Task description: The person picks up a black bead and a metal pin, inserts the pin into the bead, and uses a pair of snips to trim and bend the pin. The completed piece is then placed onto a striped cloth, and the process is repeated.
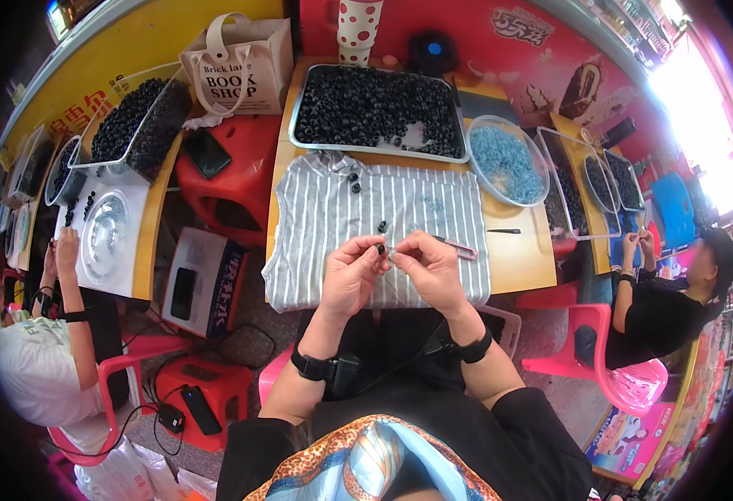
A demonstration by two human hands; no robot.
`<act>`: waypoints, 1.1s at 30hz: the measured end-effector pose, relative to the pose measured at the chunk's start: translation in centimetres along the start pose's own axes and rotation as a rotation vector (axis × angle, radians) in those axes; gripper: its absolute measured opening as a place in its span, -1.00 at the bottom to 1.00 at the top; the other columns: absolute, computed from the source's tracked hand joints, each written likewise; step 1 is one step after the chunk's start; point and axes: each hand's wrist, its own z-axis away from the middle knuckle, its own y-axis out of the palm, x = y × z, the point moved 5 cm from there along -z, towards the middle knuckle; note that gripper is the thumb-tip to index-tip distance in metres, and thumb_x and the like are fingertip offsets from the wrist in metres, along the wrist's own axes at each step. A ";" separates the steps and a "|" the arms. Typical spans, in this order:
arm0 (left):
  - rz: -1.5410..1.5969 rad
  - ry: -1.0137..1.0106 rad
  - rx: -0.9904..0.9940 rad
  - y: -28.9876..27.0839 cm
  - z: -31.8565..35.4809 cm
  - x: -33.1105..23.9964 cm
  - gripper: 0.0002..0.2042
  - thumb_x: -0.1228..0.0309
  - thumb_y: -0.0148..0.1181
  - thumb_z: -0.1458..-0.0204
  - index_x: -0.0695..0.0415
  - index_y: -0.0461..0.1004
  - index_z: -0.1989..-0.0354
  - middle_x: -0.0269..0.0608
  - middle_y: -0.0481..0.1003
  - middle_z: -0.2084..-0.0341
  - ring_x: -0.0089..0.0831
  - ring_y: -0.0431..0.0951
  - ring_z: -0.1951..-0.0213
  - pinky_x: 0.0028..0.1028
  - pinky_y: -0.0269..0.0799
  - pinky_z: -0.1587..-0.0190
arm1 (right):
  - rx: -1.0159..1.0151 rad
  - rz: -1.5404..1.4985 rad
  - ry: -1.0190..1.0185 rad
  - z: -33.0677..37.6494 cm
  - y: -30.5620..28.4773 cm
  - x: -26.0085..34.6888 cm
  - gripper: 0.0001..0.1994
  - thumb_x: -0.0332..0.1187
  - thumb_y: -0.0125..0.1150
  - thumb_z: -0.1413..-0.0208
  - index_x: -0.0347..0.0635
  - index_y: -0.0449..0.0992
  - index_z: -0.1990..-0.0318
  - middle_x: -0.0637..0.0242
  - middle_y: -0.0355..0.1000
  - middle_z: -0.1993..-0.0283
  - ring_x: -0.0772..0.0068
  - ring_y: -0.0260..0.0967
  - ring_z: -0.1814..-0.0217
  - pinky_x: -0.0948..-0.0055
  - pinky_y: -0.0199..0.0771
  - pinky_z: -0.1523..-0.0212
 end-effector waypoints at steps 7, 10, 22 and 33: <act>-0.096 0.008 0.076 0.1 0.2 0.0 -0.81 0.56 0.11 -0.20 0.32 0.52 0.05 -0.20 0.53 0.25 -0.46 0.57 0.27 -0.50 0.51 0.15 | 0.122 0.320 -0.152 -0.8 -0.1 2.2 -0.92 -0.66 0.26 0.04 -0.33 0.51 0.41 0.30 0.34 0.48 0.51 0.31 0.49 0.50 0.27 0.46; -0.126 0.024 0.083 0.5 0.1 -0.1 -0.81 0.60 0.12 -0.18 0.31 0.55 0.07 -0.23 0.52 0.25 -0.49 0.55 0.29 -0.52 0.48 0.18 | 0.160 0.307 -0.155 -0.7 -0.2 2.5 -0.91 -0.67 0.29 0.05 -0.34 0.51 0.41 0.32 0.39 0.46 0.56 0.33 0.46 0.55 0.29 0.46; -0.072 0.002 0.167 0.8 0.1 -0.2 -0.82 0.62 0.13 -0.15 0.31 0.56 0.10 -0.18 0.50 0.22 -0.49 0.52 0.30 -0.55 0.47 0.22 | 0.199 0.285 -0.140 -1.1 0.3 2.6 -0.88 -0.65 0.32 0.05 -0.32 0.48 0.44 0.36 0.38 0.51 0.57 0.34 0.53 0.48 0.29 0.52; 0.159 0.078 0.033 0.1 -0.1 -0.5 -0.80 0.53 0.09 -0.23 0.29 0.49 0.02 -0.19 0.54 0.29 -0.44 0.53 0.28 -0.51 0.48 0.19 | 0.070 0.268 0.052 -3.9 -1.2 -1.7 -0.95 -0.57 0.31 0.01 -0.28 0.54 0.40 0.36 0.46 0.48 0.52 0.41 0.46 0.49 0.36 0.43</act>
